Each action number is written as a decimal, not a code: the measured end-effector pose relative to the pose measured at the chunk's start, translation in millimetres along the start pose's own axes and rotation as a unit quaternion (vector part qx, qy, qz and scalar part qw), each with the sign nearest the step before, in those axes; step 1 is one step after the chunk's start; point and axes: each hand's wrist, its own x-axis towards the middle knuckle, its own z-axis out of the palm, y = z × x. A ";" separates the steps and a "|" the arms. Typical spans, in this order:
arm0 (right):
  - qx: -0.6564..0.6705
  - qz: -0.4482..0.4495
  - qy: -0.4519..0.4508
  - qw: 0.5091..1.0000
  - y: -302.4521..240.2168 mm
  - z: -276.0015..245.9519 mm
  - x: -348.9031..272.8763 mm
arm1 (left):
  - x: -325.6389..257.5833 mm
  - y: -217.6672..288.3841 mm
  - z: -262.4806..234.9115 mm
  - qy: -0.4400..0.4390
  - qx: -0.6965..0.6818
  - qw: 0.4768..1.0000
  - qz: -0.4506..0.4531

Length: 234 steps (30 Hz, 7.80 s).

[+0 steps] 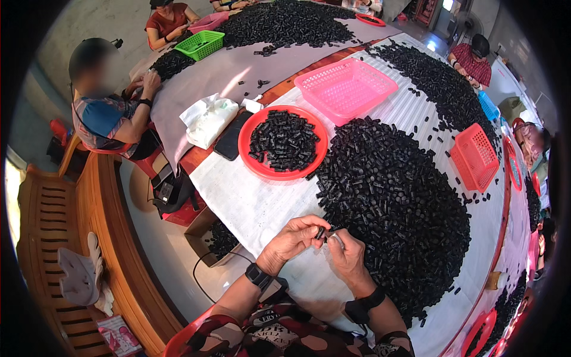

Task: Assembling small black plastic components by hand at a production table.

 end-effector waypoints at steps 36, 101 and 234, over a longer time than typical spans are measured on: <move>-0.022 0.001 0.005 1.000 1.4 3.3 0.7 | 3.2 -2.6 -4.1 -0.012 0.029 0.999 -0.038; -0.057 -0.003 -0.013 0.998 0.7 3.7 1.8 | 1.8 -1.3 -5.9 0.012 0.009 0.999 -0.036; -0.066 -0.034 -0.031 0.997 4.4 3.5 1.8 | 0.8 -2.7 -7.2 0.039 0.009 0.998 -0.045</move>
